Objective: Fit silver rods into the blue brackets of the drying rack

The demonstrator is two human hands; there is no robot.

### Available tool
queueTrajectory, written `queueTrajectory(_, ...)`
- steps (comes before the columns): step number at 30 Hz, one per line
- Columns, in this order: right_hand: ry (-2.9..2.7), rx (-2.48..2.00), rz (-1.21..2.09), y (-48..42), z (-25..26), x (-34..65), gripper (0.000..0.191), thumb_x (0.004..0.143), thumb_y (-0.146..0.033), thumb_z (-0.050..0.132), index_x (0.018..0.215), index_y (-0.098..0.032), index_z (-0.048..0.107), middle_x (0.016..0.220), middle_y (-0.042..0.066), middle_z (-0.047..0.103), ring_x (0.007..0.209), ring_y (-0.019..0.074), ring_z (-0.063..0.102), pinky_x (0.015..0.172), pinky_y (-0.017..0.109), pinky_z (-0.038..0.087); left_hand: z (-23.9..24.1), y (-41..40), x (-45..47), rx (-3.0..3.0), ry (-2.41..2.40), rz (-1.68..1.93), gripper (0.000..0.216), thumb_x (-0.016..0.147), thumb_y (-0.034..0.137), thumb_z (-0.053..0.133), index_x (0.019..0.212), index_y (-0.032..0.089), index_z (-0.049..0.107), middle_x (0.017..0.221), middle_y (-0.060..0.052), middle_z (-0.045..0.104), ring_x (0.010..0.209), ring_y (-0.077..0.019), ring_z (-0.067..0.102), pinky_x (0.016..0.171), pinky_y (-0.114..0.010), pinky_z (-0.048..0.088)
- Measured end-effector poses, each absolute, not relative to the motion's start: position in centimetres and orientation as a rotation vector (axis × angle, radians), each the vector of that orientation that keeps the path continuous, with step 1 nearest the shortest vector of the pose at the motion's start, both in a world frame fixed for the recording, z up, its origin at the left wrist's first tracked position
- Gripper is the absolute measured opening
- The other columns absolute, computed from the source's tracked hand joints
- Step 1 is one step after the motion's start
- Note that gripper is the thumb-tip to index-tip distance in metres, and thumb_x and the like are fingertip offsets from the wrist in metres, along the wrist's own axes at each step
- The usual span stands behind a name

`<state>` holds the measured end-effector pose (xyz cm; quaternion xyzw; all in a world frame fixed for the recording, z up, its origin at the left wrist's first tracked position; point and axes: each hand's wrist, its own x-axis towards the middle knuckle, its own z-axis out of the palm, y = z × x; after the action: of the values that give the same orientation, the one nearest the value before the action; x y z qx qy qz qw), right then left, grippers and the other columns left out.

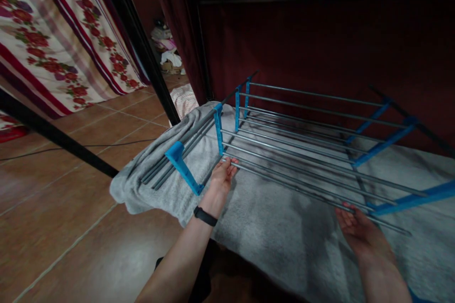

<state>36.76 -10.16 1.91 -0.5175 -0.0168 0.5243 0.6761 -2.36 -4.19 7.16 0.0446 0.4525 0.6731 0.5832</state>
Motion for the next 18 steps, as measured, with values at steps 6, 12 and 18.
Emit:
queueTrajectory(6, 0.037, -1.179, 1.185, -10.3, 2.6, 35.8, 0.021, 0.093, -0.01, 0.049, 0.082, -0.02, 0.064, 0.087, 0.001, 0.068, 0.081, 0.0118, 0.071, 0.07, 0.026, 0.065, 6.9, -4.3, -1.8, 0.108, 1.045, 1.56, 0.015, 0.094, 0.01, 0.061, 0.079, 0.014, 0.063, 0.077, -0.004, 0.07, 0.066, -0.0098, 0.066, 0.066, -0.02, 0.052)
queueTrajectory(12, 0.021, -1.187, 1.202, -10.4, 3.1, 35.1, 0.021, 0.092, -0.009, 0.051, 0.079, -0.02, 0.064, 0.085, 0.0, 0.068, 0.08, 0.0109, 0.071, 0.071, 0.026, 0.065, 6.5, -4.5, -0.9, 0.115, 0.998, 1.489, 0.015, 0.091, 0.006, 0.063, 0.077, 0.013, 0.063, 0.078, -0.006, 0.071, 0.067, -0.011, 0.068, 0.068, -0.022, 0.055)
queueTrajectory(18, 0.033, -1.184, 1.264, -10.3, 3.7, 33.9, 0.021, 0.091, -0.01, 0.05, 0.08, -0.02, 0.065, 0.084, 0.002, 0.071, 0.081, 0.0109, 0.071, 0.077, 0.025, 0.064, 6.0, -5.0, 0.6, 0.134, 0.959, 1.384, 0.012, 0.091, 0.005, 0.062, 0.082, 0.013, 0.065, 0.078, -0.007, 0.072, 0.069, -0.0118, 0.07, 0.069, -0.021, 0.057)
